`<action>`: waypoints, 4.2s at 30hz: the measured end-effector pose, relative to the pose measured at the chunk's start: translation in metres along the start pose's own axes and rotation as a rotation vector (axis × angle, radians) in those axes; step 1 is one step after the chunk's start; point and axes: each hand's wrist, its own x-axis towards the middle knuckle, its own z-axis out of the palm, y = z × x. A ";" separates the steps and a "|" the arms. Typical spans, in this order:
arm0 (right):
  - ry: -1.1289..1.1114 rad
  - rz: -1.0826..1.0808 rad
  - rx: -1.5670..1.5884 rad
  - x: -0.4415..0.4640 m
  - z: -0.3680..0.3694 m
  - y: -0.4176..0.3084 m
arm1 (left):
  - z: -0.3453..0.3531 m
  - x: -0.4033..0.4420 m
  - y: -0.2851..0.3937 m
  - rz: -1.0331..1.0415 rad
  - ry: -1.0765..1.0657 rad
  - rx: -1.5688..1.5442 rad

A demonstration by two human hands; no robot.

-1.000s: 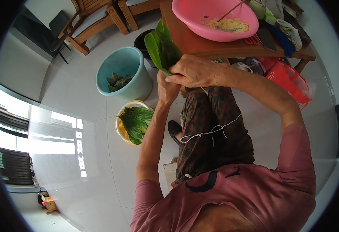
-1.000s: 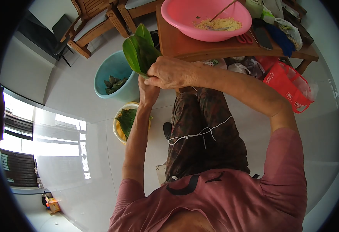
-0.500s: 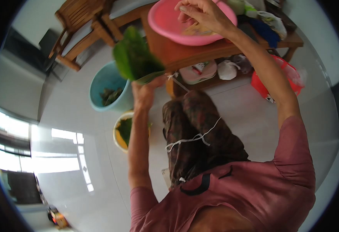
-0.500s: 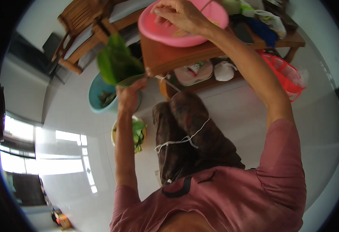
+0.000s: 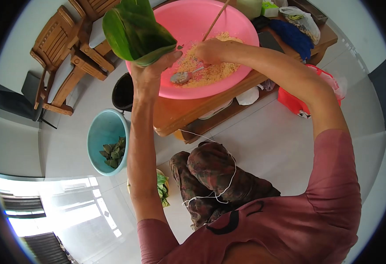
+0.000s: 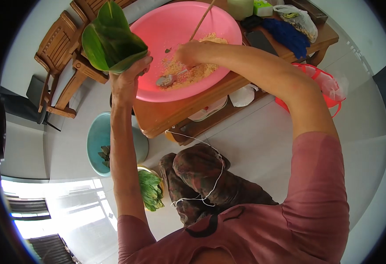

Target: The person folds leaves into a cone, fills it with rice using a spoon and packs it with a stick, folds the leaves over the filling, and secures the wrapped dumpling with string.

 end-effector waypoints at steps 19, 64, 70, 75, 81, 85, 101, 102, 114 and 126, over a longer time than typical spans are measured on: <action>0.016 0.010 -0.223 -0.048 -0.043 0.069 | 0.004 0.006 -0.030 -0.161 -0.018 0.064; 0.905 -0.242 0.004 -0.063 -0.082 0.018 | -0.005 0.005 -0.042 -0.347 -0.042 -0.154; 0.204 0.083 0.089 -0.077 -0.076 0.052 | 0.001 0.001 -0.040 -0.277 0.046 -0.068; 0.341 -0.145 -0.021 -0.043 -0.028 0.048 | 0.019 -0.004 -0.025 -0.273 0.048 -0.034; 0.050 -0.155 0.065 -0.030 -0.013 0.031 | 0.017 -0.003 -0.027 -0.262 0.025 0.006; 0.028 -0.211 0.119 -0.039 -0.019 0.039 | 0.015 -0.004 -0.031 -0.265 0.040 0.045; -0.151 -0.164 0.386 -0.050 -0.023 0.043 | 0.017 -0.002 -0.034 -0.247 0.033 0.070; -0.193 -0.148 0.446 -0.048 -0.024 0.044 | 0.016 -0.002 -0.034 -0.257 0.034 0.092; -0.313 0.203 0.468 -0.067 -0.084 0.059 | 0.012 -0.002 -0.040 -0.282 0.031 0.089; 0.268 -0.354 0.251 -0.043 -0.128 0.050 | 0.013 -0.001 -0.035 -0.309 -0.059 -0.192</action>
